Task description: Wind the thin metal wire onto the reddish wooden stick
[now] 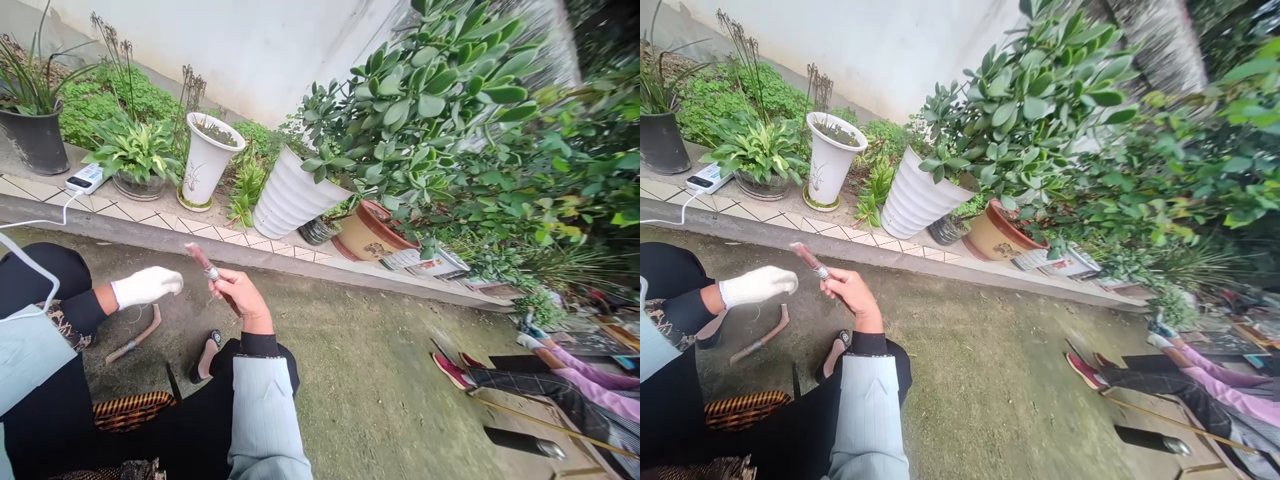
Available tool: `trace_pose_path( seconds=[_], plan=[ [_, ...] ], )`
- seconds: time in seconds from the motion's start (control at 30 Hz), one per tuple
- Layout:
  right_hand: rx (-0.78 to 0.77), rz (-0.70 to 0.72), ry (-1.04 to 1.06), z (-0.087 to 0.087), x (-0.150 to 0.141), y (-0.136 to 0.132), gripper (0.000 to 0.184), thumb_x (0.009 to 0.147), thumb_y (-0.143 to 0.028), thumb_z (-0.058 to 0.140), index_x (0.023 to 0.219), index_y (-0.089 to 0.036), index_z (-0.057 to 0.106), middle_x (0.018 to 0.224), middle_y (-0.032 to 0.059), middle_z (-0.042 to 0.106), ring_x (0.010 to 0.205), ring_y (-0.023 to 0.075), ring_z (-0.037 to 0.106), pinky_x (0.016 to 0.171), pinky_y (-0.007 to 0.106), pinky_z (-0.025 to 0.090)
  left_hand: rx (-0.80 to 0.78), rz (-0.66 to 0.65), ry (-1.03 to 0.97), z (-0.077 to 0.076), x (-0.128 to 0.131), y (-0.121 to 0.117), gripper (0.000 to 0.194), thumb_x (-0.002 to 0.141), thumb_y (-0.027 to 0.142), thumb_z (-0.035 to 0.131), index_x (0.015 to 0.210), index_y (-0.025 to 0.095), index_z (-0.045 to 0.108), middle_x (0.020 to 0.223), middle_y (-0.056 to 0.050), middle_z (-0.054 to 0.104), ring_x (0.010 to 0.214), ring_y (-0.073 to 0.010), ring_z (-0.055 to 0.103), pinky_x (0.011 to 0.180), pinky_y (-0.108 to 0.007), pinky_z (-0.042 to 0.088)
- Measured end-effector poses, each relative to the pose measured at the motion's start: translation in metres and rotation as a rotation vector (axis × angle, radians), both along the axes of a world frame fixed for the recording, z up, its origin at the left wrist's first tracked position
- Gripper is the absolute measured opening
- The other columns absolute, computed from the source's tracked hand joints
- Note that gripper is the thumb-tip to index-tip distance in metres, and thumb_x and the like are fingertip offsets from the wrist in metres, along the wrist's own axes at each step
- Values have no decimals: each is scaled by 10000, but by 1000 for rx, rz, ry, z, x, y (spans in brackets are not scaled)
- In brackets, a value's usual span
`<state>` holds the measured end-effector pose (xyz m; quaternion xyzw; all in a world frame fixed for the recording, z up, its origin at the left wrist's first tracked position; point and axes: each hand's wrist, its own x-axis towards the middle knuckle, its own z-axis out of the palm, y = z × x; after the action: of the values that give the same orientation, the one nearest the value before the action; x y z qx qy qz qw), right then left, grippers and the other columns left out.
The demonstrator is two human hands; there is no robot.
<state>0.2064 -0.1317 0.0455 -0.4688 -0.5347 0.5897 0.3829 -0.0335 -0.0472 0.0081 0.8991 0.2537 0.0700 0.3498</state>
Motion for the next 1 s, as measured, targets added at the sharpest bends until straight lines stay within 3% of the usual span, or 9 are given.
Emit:
trace_pose_path(
  seconds=[0.1, 0.2, 0.33, 0.53, 0.63, 0.77, 0.83, 0.9, 1.0],
  plan=[
    [-42, -144, -121, -6, -2, 10, 283, 744, -325, 615, 938, -130, 680, 712, 7, 574, 562, 79, 441, 525, 209, 349, 43, -137, 42, 4, 0, -4, 300, 924, 307, 378, 774, 166, 597, 746, -15, 627, 662, -145, 537, 625, -220, 342],
    [-61, -200, -349, -14, -4, 20, 258, 749, -291, 563, 925, -142, 678, 649, -22, 531, 539, 79, 418, 520, 207, 326, 154, -163, 60, 9, -4, -1, 274, 935, 281, 399, 787, 170, 600, 742, -18, 615, 640, -147, 493, 598, -242, 292],
    [-60, -159, -623, -18, -6, 28, 212, 780, -276, 531, 870, -161, 685, 620, -36, 510, 561, 89, 414, 550, 215, 303, 282, -148, 106, 14, -7, 13, 235, 926, 253, 441, 793, 170, 616, 706, -17, 586, 586, -142, 400, 566, -271, 210],
    [-102, -78, -925, -11, -15, 38, 172, 801, -282, 562, 819, -179, 699, 630, -4, 556, 593, 112, 433, 578, 238, 298, 302, -194, 89, 12, -4, 34, 196, 881, 196, 482, 718, 161, 586, 625, -9, 531, 526, -129, 283, 551, -289, 149],
    [-129, -126, -787, -10, -15, 46, 149, 794, -270, 565, 793, -168, 674, 649, 2, 566, 590, 105, 447, 567, 225, 321, 257, -233, 92, 8, -4, 41, 165, 835, 155, 511, 676, 158, 555, 587, -2, 494, 501, -125, 243, 537, -292, 134],
    [-181, -160, -289, -12, -7, 54, 183, 786, -311, 557, 804, -141, 622, 719, 14, 583, 559, 83, 459, 511, 198, 354, 180, -224, 49, -1, -9, 43, 198, 857, 172, 494, 664, 166, 542, 587, 0, 493, 506, -131, 291, 528, -284, 163],
    [-203, -166, -242, -14, -6, 58, 201, 789, -330, 559, 813, -139, 619, 726, 19, 590, 543, 79, 456, 496, 196, 357, 187, -221, 47, -3, -11, 41, 211, 873, 200, 477, 678, 176, 555, 587, -1, 498, 498, -135, 313, 522, -281, 173],
    [-204, -167, -432, -16, -10, 61, 188, 806, -315, 553, 822, -148, 639, 722, 27, 610, 560, 88, 481, 518, 203, 369, 218, -229, 66, -1, -12, 40, 215, 866, 196, 461, 677, 182, 563, 578, -2, 495, 485, -136, 326, 515, -283, 175],
    [-156, -79, -973, -20, -26, 65, 153, 805, -285, 574, 809, -175, 681, 785, 65, 662, 692, 144, 571, 605, 245, 393, 251, -242, 64, 7, -10, 45, 239, 866, 203, 439, 666, 183, 569, 581, -5, 505, 486, -136, 357, 515, -281, 198]
  ],
)
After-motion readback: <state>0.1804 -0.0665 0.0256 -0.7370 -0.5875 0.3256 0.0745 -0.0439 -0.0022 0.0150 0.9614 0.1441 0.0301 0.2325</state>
